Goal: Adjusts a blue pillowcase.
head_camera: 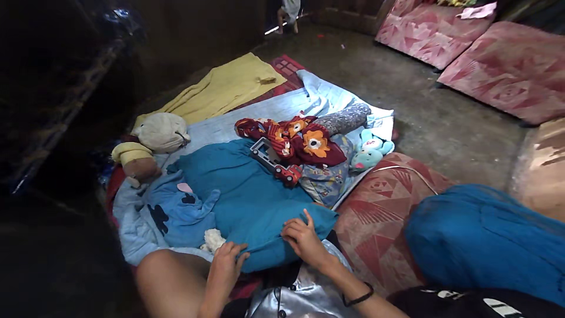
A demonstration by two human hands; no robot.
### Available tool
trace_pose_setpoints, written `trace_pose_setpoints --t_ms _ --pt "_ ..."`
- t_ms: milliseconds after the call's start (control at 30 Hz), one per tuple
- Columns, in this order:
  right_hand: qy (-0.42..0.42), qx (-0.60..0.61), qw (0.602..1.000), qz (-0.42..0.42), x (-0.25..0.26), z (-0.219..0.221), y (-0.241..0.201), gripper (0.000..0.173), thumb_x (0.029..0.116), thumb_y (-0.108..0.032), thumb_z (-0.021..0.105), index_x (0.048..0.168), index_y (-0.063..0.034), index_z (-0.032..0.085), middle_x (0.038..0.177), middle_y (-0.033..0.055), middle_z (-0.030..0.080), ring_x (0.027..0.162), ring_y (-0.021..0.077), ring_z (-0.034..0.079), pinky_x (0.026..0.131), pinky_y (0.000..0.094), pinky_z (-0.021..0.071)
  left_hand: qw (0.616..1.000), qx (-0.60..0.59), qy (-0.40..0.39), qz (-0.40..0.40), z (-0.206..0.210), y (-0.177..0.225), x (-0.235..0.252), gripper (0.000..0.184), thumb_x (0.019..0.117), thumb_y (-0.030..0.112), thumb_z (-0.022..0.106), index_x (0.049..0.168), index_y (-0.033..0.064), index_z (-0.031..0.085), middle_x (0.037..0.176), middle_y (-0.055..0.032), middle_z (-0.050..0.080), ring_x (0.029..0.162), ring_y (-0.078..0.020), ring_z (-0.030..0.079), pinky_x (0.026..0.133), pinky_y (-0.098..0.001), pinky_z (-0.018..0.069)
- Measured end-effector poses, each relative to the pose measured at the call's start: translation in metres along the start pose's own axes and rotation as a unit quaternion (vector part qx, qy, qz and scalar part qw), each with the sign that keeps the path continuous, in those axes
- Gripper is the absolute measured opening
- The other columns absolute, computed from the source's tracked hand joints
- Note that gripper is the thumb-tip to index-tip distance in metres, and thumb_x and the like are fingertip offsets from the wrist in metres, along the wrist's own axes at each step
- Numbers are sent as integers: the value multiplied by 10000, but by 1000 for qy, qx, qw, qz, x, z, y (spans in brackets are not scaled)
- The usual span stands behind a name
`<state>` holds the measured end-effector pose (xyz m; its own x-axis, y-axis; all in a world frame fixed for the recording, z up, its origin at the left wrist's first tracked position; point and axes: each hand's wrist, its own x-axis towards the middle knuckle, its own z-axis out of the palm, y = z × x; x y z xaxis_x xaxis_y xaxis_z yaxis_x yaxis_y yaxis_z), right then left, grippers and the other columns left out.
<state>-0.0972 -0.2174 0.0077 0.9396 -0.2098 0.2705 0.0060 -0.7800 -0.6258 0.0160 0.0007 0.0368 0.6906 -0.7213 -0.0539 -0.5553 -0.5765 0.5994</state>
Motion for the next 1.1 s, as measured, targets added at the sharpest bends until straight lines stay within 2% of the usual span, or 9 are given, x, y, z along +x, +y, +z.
trace_pose_setpoints --t_ms 100,200,400,467,633,733,867,967,1100 --pt "28 7 1000 -10 1 3 0 108 824 39 716 903 -5 774 922 142 763 981 379 738 1052 806 293 997 -45 67 16 -2 -8 -1 105 858 4 739 942 -37 786 904 -235 712 915 -444 683 862 -589 524" --pt "29 11 999 -10 3 5 -3 159 818 40 723 970 11 757 897 139 753 919 367 737 1056 763 340 992 -65 103 21 -3 -10 -1 104 834 -25 735 924 -34 785 885 -216 709 885 -414 681 836 -561 530" --pt "47 -20 997 -62 3 10 2 152 821 30 677 880 -62 782 862 115 729 899 348 729 1033 763 364 988 -24 134 67 3 -17 -2 100 849 8 672 908 -32 742 858 -181 705 848 -388 691 796 -550 540" --pt "48 -31 996 -72 0 10 5 123 826 -16 693 878 -81 784 914 102 741 956 342 729 1031 774 355 987 -18 139 82 5 -19 -2 106 852 16 661 895 -10 754 857 -171 708 847 -389 692 794 -548 542" --pt "35 -49 996 -69 -3 8 5 117 817 -152 775 922 -105 796 1176 180 722 1176 446 658 1016 817 327 985 -16 144 97 6 -21 -2 120 859 35 656 898 5 766 869 -163 713 852 -381 694 794 -537 547" --pt "15 -36 997 -70 -2 7 0 66 833 -133 760 875 -90 790 1267 196 695 1261 467 605 1031 820 306 984 -18 144 101 5 -21 -3 126 857 28 654 899 10 772 875 -163 714 859 -375 695 798 -518 552" --pt "-113 21 993 8 6 -5 -12 137 928 -68 677 924 19 783 1394 200 632 1426 457 453 1134 796 153 985 -25 141 97 4 -20 -4 116 851 -6 658 896 -11 765 875 -177 707 857 -378 692 809 -505 557" --pt "-143 4 989 39 13 -7 -14 160 950 -54 649 960 37 781 1264 195 700 1380 447 506 1146 794 109 983 -22 151 107 6 -20 -3 124 854 8 646 888 -4 764 869 -169 708 855 -360 696 809 -489 557" --pt "-108 -21 993 39 17 1 -16 131 927 -25 670 940 43 782 1075 207 731 1159 440 647 1134 769 201 980 -19 169 99 9 -22 -2 117 842 21 652 884 -11 756 870 -161 715 851 -356 701 816 -497 556"
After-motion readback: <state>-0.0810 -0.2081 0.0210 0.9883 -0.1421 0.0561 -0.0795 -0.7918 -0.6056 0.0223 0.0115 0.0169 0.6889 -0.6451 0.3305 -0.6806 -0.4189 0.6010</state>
